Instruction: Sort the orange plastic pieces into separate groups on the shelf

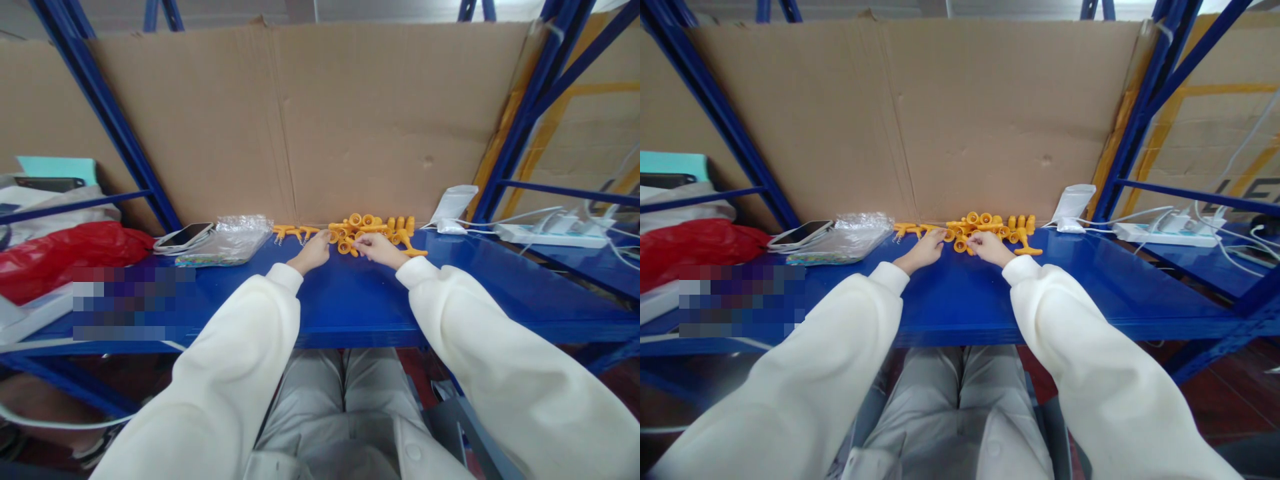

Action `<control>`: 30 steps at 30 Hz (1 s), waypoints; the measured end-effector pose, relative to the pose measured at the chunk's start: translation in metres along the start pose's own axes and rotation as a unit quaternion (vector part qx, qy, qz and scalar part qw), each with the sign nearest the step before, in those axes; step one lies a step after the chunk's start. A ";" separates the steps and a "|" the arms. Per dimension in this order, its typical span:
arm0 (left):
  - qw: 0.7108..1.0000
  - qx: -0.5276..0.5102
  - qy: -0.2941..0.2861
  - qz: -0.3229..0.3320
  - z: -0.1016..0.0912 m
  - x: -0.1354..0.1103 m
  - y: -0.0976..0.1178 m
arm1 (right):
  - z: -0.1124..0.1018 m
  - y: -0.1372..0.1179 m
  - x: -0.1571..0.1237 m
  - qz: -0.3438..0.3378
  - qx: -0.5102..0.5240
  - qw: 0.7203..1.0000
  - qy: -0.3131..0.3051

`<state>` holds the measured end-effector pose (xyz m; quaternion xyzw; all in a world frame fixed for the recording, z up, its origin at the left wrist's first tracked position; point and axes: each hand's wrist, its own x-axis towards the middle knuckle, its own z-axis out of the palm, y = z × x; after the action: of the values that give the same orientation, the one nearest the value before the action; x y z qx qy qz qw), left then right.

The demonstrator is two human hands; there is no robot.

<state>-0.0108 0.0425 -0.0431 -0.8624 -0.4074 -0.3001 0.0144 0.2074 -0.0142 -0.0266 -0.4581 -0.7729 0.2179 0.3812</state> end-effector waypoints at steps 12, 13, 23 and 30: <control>0.992 -0.058 0.106 0.029 -0.002 -0.003 0.032 | 0.013 -0.003 0.000 0.037 0.086 0.996 -0.011; 0.990 -0.070 0.115 0.031 -0.002 -0.003 0.035 | 0.014 -0.002 0.001 0.038 0.091 0.995 -0.011; 0.971 -0.210 0.081 0.079 0.002 -0.009 0.045 | 0.012 -0.005 -0.001 0.019 0.113 0.993 0.003; 0.986 -0.133 0.069 0.074 0.005 -0.009 0.035 | 0.009 -0.011 -0.003 0.016 0.075 0.997 0.021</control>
<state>0.0123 0.0142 -0.0443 -0.8614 -0.2971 -0.4089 -0.0503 0.1953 -0.0223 -0.0264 -0.4451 -0.7391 0.2716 0.4265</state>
